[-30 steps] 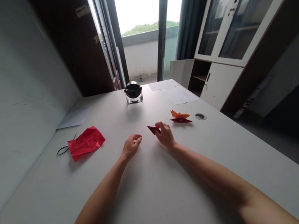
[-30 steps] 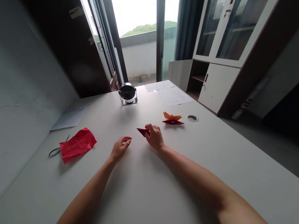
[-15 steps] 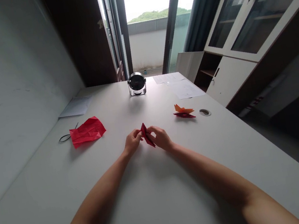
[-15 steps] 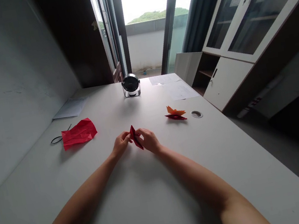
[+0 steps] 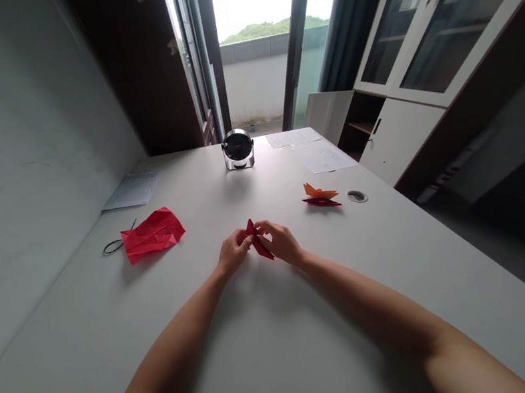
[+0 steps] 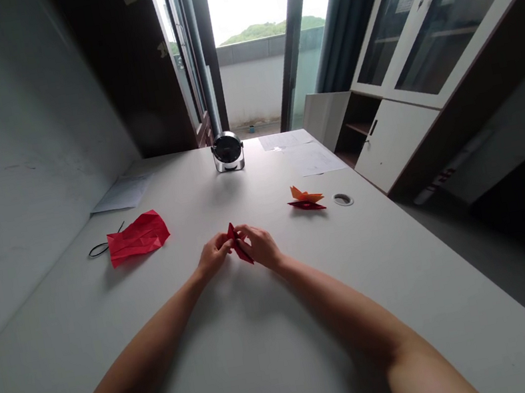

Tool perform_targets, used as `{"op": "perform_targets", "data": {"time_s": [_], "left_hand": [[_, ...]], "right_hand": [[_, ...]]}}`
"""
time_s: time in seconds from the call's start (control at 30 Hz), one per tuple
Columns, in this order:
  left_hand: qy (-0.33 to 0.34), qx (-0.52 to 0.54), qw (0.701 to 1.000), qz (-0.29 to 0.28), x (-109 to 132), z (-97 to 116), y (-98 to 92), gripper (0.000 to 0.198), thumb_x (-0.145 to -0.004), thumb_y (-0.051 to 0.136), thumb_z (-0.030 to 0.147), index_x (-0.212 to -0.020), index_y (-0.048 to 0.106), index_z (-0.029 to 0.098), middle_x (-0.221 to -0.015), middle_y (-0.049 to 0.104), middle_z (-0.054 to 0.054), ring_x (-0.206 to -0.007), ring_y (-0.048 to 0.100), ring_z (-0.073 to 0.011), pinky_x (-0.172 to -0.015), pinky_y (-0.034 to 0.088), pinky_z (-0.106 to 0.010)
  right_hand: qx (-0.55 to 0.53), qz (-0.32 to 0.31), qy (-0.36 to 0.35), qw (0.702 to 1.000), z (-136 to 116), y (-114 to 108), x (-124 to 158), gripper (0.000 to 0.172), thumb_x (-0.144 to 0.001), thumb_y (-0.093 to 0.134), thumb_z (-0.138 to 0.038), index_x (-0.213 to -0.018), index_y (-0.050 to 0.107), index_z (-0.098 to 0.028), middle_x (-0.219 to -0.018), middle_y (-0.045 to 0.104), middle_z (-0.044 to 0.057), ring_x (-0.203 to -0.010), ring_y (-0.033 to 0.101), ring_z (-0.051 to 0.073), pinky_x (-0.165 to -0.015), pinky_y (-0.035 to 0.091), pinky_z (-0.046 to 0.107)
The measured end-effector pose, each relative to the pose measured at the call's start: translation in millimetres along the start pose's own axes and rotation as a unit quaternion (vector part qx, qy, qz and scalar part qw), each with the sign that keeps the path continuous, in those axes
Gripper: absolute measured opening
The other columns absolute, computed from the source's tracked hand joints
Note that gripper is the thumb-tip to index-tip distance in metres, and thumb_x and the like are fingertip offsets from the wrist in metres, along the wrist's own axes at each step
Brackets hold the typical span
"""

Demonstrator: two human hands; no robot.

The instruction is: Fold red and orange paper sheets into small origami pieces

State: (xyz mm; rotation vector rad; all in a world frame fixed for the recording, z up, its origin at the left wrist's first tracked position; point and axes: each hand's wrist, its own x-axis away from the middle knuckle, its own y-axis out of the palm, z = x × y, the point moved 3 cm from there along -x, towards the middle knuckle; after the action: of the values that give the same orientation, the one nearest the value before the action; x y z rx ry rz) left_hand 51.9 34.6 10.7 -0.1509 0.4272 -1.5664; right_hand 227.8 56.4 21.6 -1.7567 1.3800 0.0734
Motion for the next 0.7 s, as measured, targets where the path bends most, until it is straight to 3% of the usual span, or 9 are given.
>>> {"op": "perform_targets", "data": {"time_s": [0.13, 0.33, 0.57, 0.7], "left_hand": [[0.003, 0.001, 1.000, -0.002, -1.4, -1.1, 0.2, 0.029, -0.087, 0.061, 0.044, -0.096, 0.071, 0.018, -0.077, 0.071, -0.003, -0.072, 0.066, -0.0172, -0.067, 0.051, -0.027], [0.007, -0.005, 1.000, -0.020, -2.5, -3.3, 0.7, 0.029, -0.088, 0.058, 0.042, -0.094, 0.071, 0.017, -0.077, 0.070, -0.003, -0.070, 0.063, -0.0154, -0.066, 0.049, -0.026], [0.011, 0.006, 0.999, -0.031, -2.5, -2.4, 0.9, 0.026, -0.088, 0.056, 0.039, -0.093, 0.070, 0.017, -0.078, 0.071, -0.003, -0.068, 0.062, -0.0138, -0.067, 0.049, -0.024], [0.006, -0.001, 0.999, -0.034, -2.1, -0.7, 0.1, 0.025, -0.087, 0.055, 0.038, -0.090, 0.069, 0.018, -0.076, 0.070, -0.002, -0.067, 0.062, -0.0138, -0.067, 0.048, -0.024]], "right_hand": [[0.009, -0.002, 0.008, 1.000, 2.1, -0.8, -0.4, 0.028, -0.093, 0.058, -0.029, -0.121, 0.060, -0.029, -0.095, 0.075, 0.002, -0.079, 0.069, 0.019, -0.077, 0.051, 0.030], [0.014, -0.012, -0.020, 1.000, 1.9, 0.6, -1.1, 0.012, -0.095, 0.057, -0.030, -0.102, 0.066, -0.026, -0.090, 0.072, 0.003, -0.083, 0.066, 0.018, -0.078, 0.049, 0.029], [0.005, -0.023, -0.040, 0.999, 2.2, 1.9, -0.4, 0.017, -0.097, 0.053, -0.028, -0.106, 0.067, -0.027, -0.096, 0.071, 0.003, -0.085, 0.064, 0.017, -0.079, 0.048, 0.028], [0.008, -0.031, -0.052, 0.998, 0.4, 2.1, -1.5, 0.016, -0.097, 0.053, -0.028, -0.095, 0.069, -0.026, -0.093, 0.069, 0.003, -0.083, 0.062, 0.016, -0.078, 0.048, 0.028]]}}
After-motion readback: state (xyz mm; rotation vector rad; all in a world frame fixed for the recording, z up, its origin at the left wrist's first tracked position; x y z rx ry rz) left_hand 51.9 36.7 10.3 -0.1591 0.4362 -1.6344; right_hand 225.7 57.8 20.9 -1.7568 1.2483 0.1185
